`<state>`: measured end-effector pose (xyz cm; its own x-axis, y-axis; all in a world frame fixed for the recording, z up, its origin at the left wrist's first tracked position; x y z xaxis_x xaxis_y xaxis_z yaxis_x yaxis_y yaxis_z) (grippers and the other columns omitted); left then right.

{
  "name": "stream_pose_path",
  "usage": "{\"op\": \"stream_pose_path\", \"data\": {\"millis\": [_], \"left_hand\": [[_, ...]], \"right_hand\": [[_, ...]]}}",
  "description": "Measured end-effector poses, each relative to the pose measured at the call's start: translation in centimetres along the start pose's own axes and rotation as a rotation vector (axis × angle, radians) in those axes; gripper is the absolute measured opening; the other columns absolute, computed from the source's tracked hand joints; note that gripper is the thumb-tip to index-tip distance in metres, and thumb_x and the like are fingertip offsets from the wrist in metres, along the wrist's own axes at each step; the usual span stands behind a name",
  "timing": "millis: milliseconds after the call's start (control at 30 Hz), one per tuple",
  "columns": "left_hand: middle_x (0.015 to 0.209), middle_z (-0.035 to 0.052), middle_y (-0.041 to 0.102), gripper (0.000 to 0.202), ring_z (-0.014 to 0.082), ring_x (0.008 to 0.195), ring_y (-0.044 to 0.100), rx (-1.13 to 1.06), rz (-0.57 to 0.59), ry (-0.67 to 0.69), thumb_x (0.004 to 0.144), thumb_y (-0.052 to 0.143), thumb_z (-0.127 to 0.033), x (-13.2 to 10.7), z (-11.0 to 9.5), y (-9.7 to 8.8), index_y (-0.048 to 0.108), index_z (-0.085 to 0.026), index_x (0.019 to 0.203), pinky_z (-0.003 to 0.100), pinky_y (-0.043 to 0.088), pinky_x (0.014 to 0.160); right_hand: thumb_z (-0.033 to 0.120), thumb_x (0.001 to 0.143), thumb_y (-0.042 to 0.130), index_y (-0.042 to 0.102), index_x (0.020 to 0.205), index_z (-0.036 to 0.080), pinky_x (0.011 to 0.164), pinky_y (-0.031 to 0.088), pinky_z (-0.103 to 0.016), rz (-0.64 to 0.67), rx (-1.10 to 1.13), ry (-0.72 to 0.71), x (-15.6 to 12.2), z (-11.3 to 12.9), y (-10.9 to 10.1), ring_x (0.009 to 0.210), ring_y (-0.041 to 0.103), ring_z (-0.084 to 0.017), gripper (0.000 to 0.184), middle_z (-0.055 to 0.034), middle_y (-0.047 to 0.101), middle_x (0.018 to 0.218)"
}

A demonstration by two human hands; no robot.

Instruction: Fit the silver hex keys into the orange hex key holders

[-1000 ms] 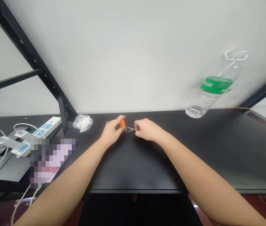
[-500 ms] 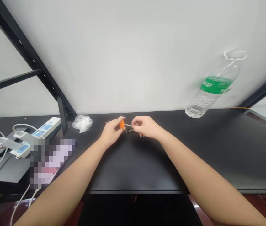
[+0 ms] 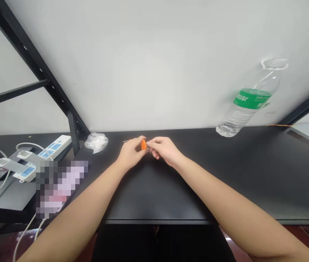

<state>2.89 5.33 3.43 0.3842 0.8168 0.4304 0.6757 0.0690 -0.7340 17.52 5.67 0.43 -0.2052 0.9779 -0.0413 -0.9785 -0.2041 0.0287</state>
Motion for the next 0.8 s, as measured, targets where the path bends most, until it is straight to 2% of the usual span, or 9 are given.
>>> {"op": "stream_pose_path", "data": {"millis": [133,233,367,433,567,800], "left_hand": [[0.097,0.0024,0.071,0.036,0.0210,0.093,0.064,0.091,-0.013,0.020,0.090,0.066,-0.027,0.0,-0.1,-0.2,0.062,-0.025,0.126,0.034,0.052,0.085],[0.103,0.0040,0.071,0.041,0.0211,0.097,0.064,0.065,-0.006,0.031,0.090,0.063,-0.023,0.0,0.0,0.0,0.059,-0.024,0.131,0.034,0.053,0.087],[0.112,0.0040,0.071,0.050,0.0192,0.101,0.066,-0.006,-0.008,0.000,0.089,0.062,-0.017,0.0,0.4,0.2,0.056,-0.023,0.138,0.033,0.054,0.092],[0.115,0.0033,0.071,0.053,0.0190,0.104,0.067,-0.031,-0.008,-0.022,0.088,0.063,-0.017,0.0,0.6,0.2,0.055,-0.024,0.140,0.033,0.054,0.095],[0.120,0.0029,0.072,0.056,0.0195,0.109,0.069,-0.062,0.007,-0.054,0.090,0.064,-0.019,0.0,0.9,0.3,0.053,-0.025,0.144,0.034,0.054,0.101],[0.121,0.0020,0.073,0.056,0.0185,0.110,0.070,-0.092,0.022,-0.071,0.090,0.065,-0.020,0.0,1.0,0.6,0.053,-0.026,0.145,0.033,0.055,0.100]], "right_hand": [[0.053,0.087,0.072,0.074,0.097,0.018,0.045,0.042,-0.025,0.003,-0.247,-0.078,-0.5,1.0,0.0,0.049,0.053,-0.013,0.037,-0.0008,0.062,0.061],[0.052,0.092,0.064,0.074,0.099,0.020,0.051,0.044,-0.027,0.022,-0.430,-0.149,-0.6,1.7,-0.2,0.051,0.054,-0.013,0.033,0.0000,0.064,0.065],[0.036,0.095,0.060,0.074,0.093,0.022,0.072,0.048,-0.030,0.019,-0.800,-0.320,-0.1,2.6,-1.8,0.076,0.063,-0.017,0.020,-0.0035,0.071,0.087],[0.026,0.091,0.062,0.076,0.096,0.022,0.079,0.047,-0.030,0.096,-1.031,-0.365,0.2,2.1,-2.3,0.084,0.064,-0.019,0.015,-0.0051,0.069,0.096],[0.023,0.091,0.061,0.077,0.101,0.021,0.075,0.044,-0.028,0.221,-1.289,-0.300,0.6,0.3,-2.7,0.082,0.063,-0.017,0.018,-0.0069,0.066,0.100],[0.024,0.095,0.054,0.073,0.091,0.018,0.065,0.038,-0.030,0.227,-1.599,-0.299,-0.4,0.9,-0.7,0.074,0.059,-0.017,0.020,-0.0082,0.064,0.097]]}}
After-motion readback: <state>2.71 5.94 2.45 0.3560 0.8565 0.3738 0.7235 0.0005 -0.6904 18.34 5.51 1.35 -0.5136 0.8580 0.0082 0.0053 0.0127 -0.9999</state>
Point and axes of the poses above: each hand's wrist, its own x-axis towards the middle knuckle, its own y-axis out of the palm, z = x × y, the point moved 8 cm from there along x, towards the middle knuckle
